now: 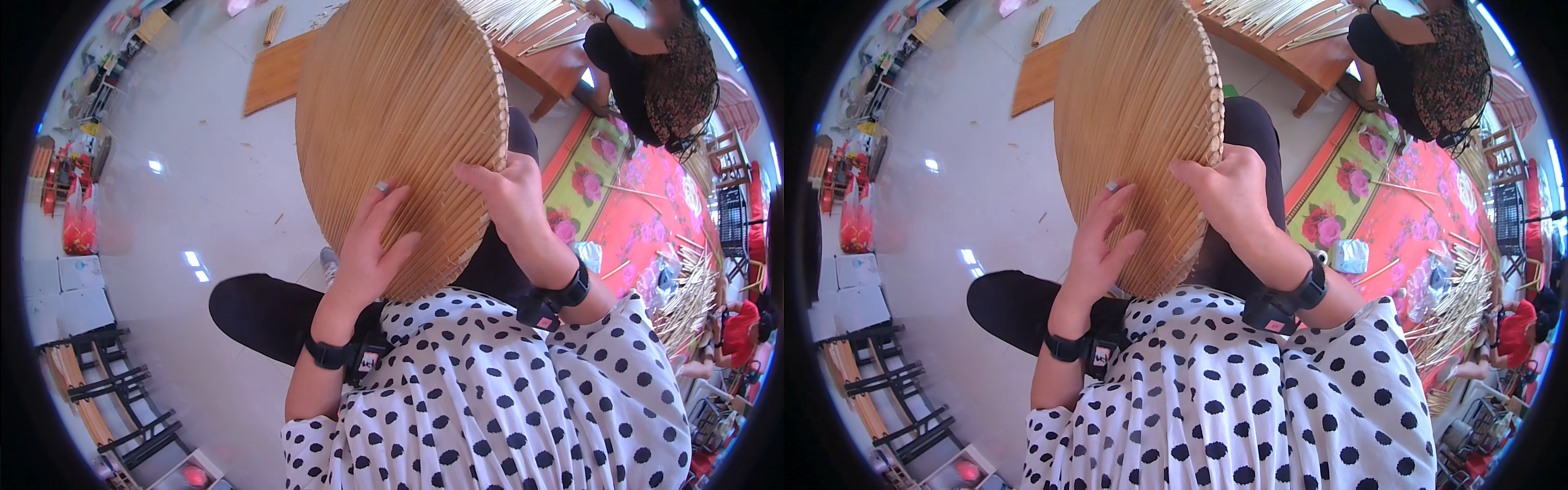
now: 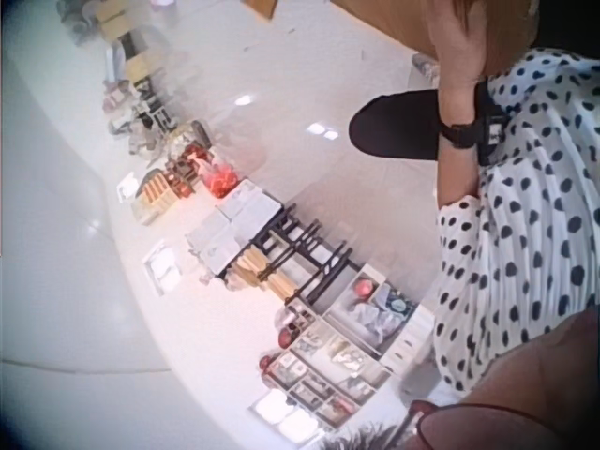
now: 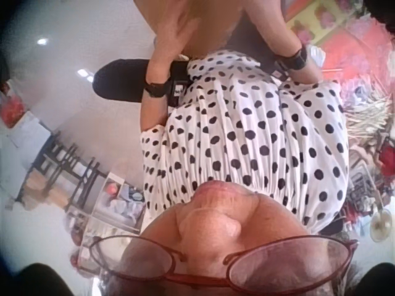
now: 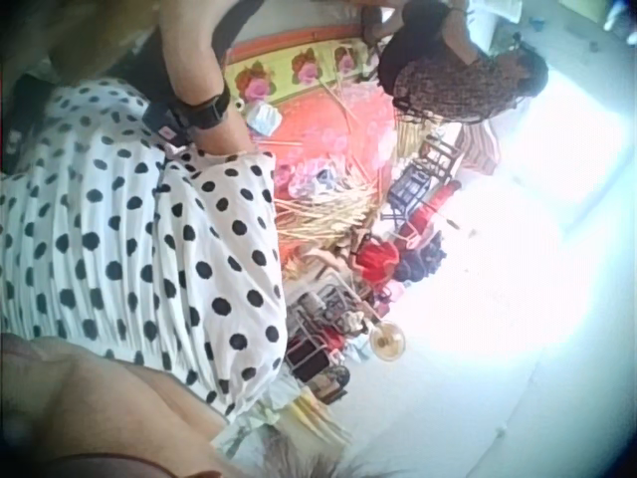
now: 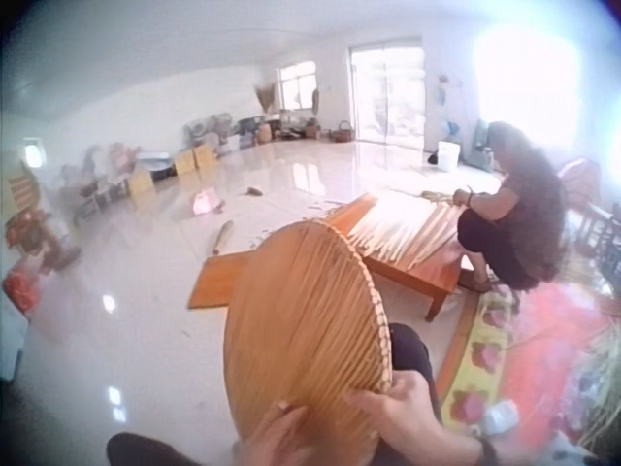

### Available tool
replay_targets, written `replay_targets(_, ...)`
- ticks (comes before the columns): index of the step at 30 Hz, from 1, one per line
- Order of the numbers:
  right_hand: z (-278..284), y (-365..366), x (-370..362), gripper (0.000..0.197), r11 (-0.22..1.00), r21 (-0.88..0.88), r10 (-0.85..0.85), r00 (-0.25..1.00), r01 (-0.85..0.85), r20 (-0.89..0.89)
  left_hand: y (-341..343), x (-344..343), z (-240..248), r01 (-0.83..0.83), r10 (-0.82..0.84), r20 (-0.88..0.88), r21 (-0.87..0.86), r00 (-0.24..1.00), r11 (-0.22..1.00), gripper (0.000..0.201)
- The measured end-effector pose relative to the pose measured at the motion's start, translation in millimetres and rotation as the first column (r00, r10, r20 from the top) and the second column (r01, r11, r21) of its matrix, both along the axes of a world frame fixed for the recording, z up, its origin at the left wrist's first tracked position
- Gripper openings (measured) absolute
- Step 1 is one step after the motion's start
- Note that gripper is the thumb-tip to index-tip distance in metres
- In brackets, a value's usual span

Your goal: The person uses a needle and thread to sew along the edge of a flat, circular bamboo-like woven mat, securing the perimeter.

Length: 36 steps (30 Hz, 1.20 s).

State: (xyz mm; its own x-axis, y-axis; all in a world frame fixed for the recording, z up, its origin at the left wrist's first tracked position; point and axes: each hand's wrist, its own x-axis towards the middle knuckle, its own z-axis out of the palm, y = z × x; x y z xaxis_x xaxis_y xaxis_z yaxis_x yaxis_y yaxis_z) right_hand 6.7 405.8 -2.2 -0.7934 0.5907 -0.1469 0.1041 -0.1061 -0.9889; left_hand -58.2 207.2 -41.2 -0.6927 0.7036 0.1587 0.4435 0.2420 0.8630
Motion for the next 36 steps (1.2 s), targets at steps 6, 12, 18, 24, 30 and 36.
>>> replay_targets(6, 3.0, 12.4, -19.1, 0.026, 0.991, 0.129, 0.024, 0.999, -0.028, 0.032, 21.3, -9.5, -20.5, -0.029, 0.036, -0.075, 0.085, 0.997, 0.996, 0.050)
replay_targets(12, 12.0, 22.9, -37.4, 0.029, 0.973, 0.220, 0.055, 0.994, -0.075, 0.096, 32.6, -13.0, -16.0, -0.050, 0.062, -0.062, 0.184, 0.996, 0.982, 0.044)
replay_targets(18, 14.6, 19.5, -45.7, 0.029, 0.973, 0.220, 0.037, 0.987, -0.072, 0.157, 42.8, -23.1, -21.6, -0.074, 0.071, 0.020, 0.318, 0.997, 0.945, 0.034)
replay_targets(24, 17.1, 19.5, -39.7, 0.026, 0.985, 0.155, 0.049, 0.978, -0.082, 0.205, 57.6, -26.3, -30.2, -0.118, 0.084, 0.100, 0.419, 0.991, 0.900, 0.028)
replay_targets(30, 11.6, 24.0, -44.4, 0.027, 0.985, 0.161, 0.023, 0.974, -0.060, 0.223, 58.0, -24.9, -26.5, -0.092, 0.060, 0.103, 0.341, 0.993, 0.936, 0.042)
replay_targets(36, 8.1, 30.4, -60.9, 0.029, 0.989, 0.129, 0.041, 0.966, -0.076, 0.254, 42.8, 0.8, -7.5, -0.020, 0.026, -0.057, 0.102, 0.998, 0.995, 0.075)
